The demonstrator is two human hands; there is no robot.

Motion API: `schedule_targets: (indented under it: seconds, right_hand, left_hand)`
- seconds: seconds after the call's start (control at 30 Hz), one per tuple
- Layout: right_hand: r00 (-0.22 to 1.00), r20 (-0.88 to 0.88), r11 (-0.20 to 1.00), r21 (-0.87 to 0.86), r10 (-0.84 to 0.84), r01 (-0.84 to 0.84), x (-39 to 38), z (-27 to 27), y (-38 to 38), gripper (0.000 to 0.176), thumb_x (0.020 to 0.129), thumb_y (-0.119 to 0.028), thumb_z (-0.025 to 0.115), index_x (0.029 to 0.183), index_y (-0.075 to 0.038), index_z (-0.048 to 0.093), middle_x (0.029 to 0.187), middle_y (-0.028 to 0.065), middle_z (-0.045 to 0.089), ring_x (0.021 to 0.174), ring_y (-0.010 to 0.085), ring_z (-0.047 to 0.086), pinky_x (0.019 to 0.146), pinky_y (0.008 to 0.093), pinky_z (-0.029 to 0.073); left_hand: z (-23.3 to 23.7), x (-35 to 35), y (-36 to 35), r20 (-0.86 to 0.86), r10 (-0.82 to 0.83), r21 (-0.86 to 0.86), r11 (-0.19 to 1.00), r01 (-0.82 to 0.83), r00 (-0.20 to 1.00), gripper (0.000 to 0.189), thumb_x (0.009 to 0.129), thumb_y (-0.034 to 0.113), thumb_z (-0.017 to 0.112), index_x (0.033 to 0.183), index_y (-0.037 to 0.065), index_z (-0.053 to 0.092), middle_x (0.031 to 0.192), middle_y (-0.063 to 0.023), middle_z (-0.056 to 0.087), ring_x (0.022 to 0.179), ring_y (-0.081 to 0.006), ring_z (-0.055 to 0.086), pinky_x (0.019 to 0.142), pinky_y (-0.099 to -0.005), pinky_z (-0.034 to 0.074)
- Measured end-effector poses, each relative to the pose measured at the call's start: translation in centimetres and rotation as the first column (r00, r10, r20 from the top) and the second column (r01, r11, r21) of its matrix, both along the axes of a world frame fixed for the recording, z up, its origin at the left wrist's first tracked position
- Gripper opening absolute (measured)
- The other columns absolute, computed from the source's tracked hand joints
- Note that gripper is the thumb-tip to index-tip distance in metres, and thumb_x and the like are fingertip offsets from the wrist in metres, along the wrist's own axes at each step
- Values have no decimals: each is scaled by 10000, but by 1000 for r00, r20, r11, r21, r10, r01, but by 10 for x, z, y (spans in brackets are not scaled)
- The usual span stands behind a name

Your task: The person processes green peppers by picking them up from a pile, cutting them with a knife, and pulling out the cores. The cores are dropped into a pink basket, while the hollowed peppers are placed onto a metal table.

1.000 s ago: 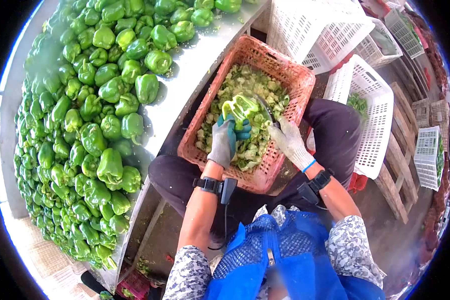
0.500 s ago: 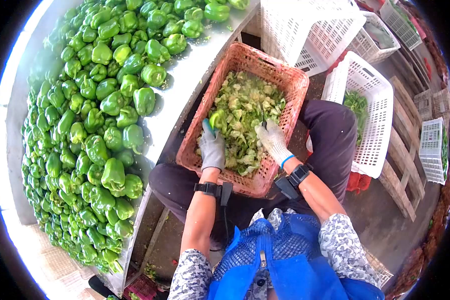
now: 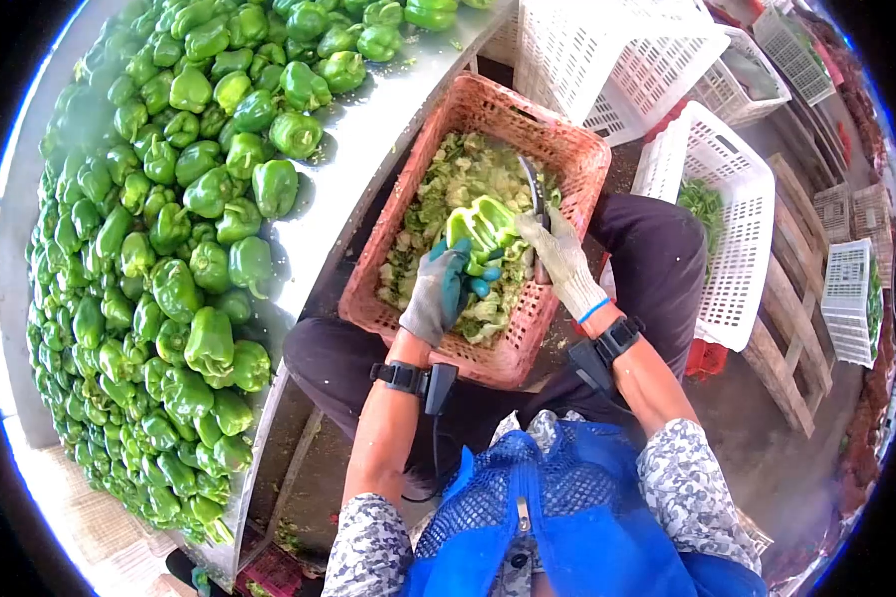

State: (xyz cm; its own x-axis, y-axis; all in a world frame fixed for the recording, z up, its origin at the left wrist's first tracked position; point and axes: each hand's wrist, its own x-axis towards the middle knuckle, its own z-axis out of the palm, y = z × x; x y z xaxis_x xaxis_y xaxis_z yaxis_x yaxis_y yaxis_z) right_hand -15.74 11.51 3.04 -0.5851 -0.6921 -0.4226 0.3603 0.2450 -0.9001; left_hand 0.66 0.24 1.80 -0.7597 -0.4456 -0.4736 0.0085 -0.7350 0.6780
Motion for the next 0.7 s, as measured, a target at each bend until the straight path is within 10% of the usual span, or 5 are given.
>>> schedule_targets:
  seconds: [0.3, 0.7]
  right_hand:
    - [986, -163, 999, 30, 31, -27, -13, 13, -9, 399, 798, -124, 762, 1099, 19, 541, 745, 56, 599, 521, 133, 577, 430, 288, 480]
    - [990, 36, 983, 115, 139, -142, 5, 30, -4, 279, 910, -197, 672, 1111, -61, 534, 714, 29, 575, 531, 108, 578, 414, 283, 476]
  left_hand:
    - [11, 9, 6, -317, 94, 289, 957, 2, 944, 488, 1039, 391, 508, 1367, 29, 528, 1172, -127, 698, 911, -267, 734, 634, -285, 579]
    - [15, 7, 9, 33, 79, 35, 996, -80, 996, 332, 1024, 280, 525, 1181, -4, 595, 995, -143, 719, 640, -158, 649, 455, -234, 457]
